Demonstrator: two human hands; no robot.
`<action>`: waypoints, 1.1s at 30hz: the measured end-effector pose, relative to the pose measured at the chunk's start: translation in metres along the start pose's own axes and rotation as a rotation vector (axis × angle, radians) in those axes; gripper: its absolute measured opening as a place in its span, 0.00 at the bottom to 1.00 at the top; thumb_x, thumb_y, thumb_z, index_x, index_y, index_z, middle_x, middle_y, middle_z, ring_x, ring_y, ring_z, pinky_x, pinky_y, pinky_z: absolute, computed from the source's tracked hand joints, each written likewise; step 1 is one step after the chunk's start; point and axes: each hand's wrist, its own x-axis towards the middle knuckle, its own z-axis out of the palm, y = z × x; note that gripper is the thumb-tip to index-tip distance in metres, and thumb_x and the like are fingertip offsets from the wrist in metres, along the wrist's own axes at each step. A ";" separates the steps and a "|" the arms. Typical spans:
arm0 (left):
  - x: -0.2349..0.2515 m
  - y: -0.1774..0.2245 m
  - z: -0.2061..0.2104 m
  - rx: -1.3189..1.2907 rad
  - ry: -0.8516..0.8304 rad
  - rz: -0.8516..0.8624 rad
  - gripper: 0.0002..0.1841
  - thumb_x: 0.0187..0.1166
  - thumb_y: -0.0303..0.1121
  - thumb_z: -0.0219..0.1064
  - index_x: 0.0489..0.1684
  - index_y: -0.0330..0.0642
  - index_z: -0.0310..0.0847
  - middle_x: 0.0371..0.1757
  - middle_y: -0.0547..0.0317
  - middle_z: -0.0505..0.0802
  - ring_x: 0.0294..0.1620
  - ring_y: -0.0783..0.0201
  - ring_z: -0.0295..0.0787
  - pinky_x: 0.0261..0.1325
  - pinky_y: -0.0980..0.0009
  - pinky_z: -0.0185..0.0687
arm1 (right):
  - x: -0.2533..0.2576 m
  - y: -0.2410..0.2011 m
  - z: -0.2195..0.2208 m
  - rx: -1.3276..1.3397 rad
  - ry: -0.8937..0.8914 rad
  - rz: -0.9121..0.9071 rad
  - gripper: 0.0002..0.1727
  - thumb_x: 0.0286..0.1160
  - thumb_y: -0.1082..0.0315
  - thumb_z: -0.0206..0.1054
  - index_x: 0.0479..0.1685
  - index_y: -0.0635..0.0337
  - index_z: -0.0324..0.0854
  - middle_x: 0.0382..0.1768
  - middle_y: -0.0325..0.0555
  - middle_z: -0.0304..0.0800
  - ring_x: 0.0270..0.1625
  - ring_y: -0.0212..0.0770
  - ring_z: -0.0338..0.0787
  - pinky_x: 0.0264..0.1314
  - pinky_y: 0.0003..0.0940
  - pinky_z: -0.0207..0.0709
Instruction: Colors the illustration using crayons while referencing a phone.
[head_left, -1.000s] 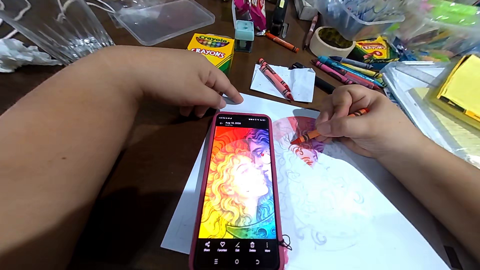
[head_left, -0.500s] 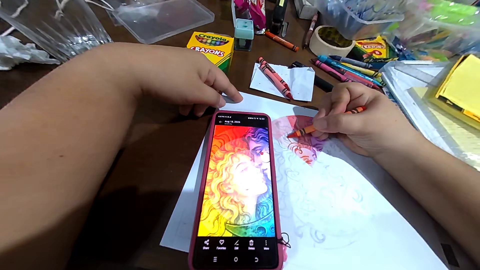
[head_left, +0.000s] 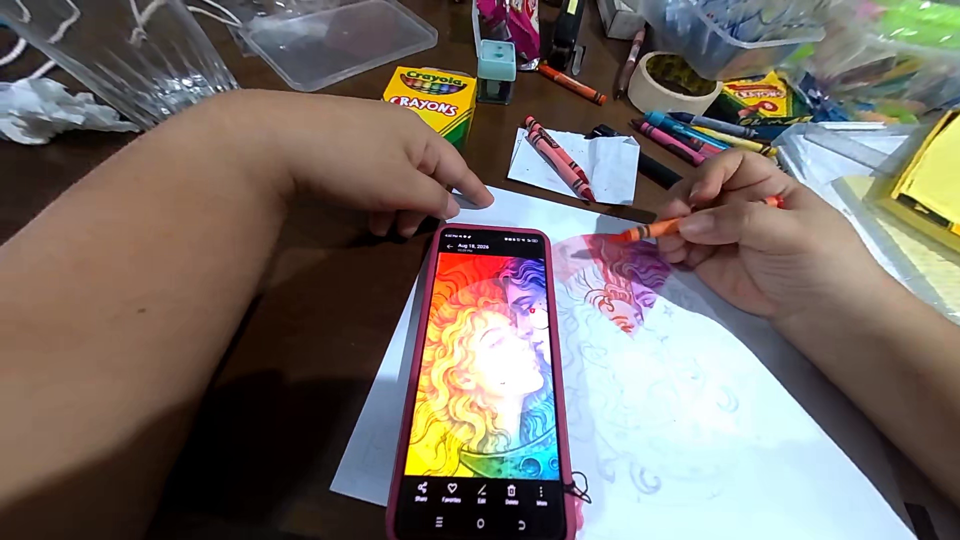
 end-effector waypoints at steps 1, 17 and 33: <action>0.000 0.000 0.000 0.001 0.002 0.001 0.17 0.89 0.29 0.58 0.69 0.50 0.88 0.26 0.61 0.91 0.17 0.73 0.80 0.20 0.80 0.74 | 0.001 0.001 -0.001 -0.003 -0.023 -0.012 0.12 0.68 0.78 0.65 0.33 0.44 0.81 0.35 0.34 0.94 0.33 0.25 0.92 0.37 0.19 0.88; 0.002 -0.011 0.000 -0.002 -0.005 0.112 0.17 0.87 0.28 0.58 0.67 0.47 0.87 0.30 0.64 0.93 0.25 0.74 0.87 0.30 0.78 0.84 | 0.009 0.005 -0.001 -0.110 -0.105 -0.058 0.13 0.56 0.80 0.70 0.26 0.46 0.81 0.30 0.32 0.92 0.28 0.23 0.88 0.29 0.17 0.84; 0.004 -0.016 0.000 -0.015 -0.006 0.134 0.17 0.86 0.29 0.59 0.67 0.48 0.88 0.29 0.65 0.93 0.23 0.75 0.87 0.28 0.80 0.85 | 0.008 0.008 0.001 -0.125 -0.120 -0.050 0.15 0.54 0.82 0.74 0.22 0.46 0.81 0.30 0.32 0.93 0.31 0.25 0.91 0.32 0.20 0.87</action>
